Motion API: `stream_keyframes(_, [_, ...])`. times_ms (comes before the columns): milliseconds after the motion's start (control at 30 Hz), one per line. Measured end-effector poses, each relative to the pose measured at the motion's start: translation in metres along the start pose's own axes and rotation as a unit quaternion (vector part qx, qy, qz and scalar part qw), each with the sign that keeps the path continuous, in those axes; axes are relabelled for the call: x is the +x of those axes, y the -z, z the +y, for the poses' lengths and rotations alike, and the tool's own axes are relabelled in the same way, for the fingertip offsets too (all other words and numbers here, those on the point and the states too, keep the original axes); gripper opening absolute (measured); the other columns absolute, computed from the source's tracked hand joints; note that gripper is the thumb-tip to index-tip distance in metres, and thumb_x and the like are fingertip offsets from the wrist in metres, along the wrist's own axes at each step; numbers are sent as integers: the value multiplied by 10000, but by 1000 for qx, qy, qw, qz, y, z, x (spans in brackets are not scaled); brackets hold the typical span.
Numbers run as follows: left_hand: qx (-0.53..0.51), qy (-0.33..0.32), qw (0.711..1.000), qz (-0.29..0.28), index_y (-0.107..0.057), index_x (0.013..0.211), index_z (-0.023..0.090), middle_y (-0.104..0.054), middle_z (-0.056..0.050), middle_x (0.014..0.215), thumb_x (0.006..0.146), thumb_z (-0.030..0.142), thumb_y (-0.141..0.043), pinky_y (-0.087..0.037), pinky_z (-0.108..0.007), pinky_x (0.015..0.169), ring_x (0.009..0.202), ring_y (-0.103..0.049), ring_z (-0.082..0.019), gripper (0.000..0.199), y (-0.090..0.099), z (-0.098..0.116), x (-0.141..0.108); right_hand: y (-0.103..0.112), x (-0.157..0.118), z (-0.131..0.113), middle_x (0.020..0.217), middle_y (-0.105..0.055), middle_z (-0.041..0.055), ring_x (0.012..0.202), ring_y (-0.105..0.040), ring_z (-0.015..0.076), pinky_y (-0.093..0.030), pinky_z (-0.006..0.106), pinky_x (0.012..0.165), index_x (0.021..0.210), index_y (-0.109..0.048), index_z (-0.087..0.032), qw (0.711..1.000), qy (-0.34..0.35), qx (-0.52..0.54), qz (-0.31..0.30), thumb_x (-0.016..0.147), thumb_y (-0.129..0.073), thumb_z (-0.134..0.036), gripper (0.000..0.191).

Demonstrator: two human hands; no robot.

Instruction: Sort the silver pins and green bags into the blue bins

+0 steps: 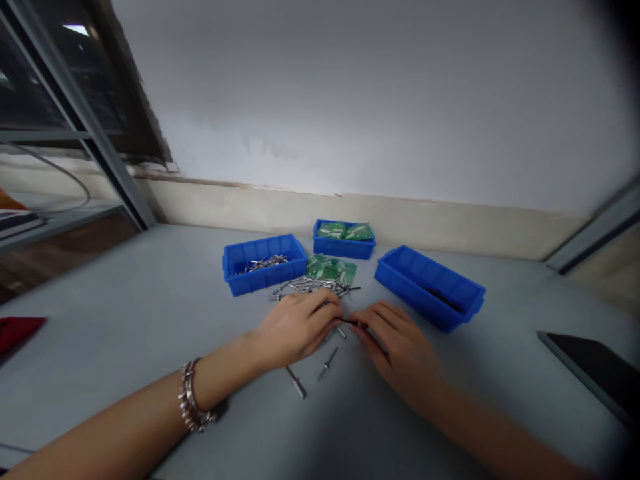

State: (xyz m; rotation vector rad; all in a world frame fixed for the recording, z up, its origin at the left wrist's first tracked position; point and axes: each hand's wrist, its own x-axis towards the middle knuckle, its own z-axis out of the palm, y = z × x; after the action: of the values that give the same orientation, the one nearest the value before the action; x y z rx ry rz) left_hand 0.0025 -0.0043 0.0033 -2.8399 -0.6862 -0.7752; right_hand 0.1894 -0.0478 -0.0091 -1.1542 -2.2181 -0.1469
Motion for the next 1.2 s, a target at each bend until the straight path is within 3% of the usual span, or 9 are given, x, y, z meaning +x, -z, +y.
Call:
stream_keyframes(200, [-2, 11, 1000, -27, -509, 966, 148, -529, -72, 940, 895, 276, -341, -486, -292, 651, 801, -543, -164, 223, 0, 0, 0, -1, 0, 0, 750, -600, 43, 750, -527, 197, -418, 349, 675, 851, -561, -171, 1000, 4, 2, 16, 894, -381, -225, 193])
stream_keyframes(633, [11, -1, 1000, -18, -519, 920, 159, -532, -59, 933, 891, 257, -361, -468, -281, 628, 761, -544, -156, 188, -2, -1, -3, -1, 1, -1, 706, -596, 41, 714, -531, 186, -435, 343, 653, 823, -572, -172, 1000, 11, 2, 29, 905, -342, -240, 254])
stream_keyframes(900, [-3, 1, 1000, -10, -526, 911, 148, -538, -69, 921, 885, 221, -348, -477, -279, 632, 765, -542, -154, 194, 1, 1, -1, 1, 0, -2, 811, -608, 44, 789, -538, 206, -423, 370, 701, 906, -555, -174, 1000, -18, 11, -7, 877, -404, -260, 177])
stream_keyframes(1200, [-6, 6, 1000, -15, -530, 918, 149, -536, -70, 921, 887, 225, -338, -472, -272, 624, 757, -536, -151, 208, 1, 1, -2, 0, 0, -2, 788, -606, 34, 774, -531, 203, -418, 363, 700, 894, -557, -182, 1000, -8, 6, -13, 867, -413, -198, 148])
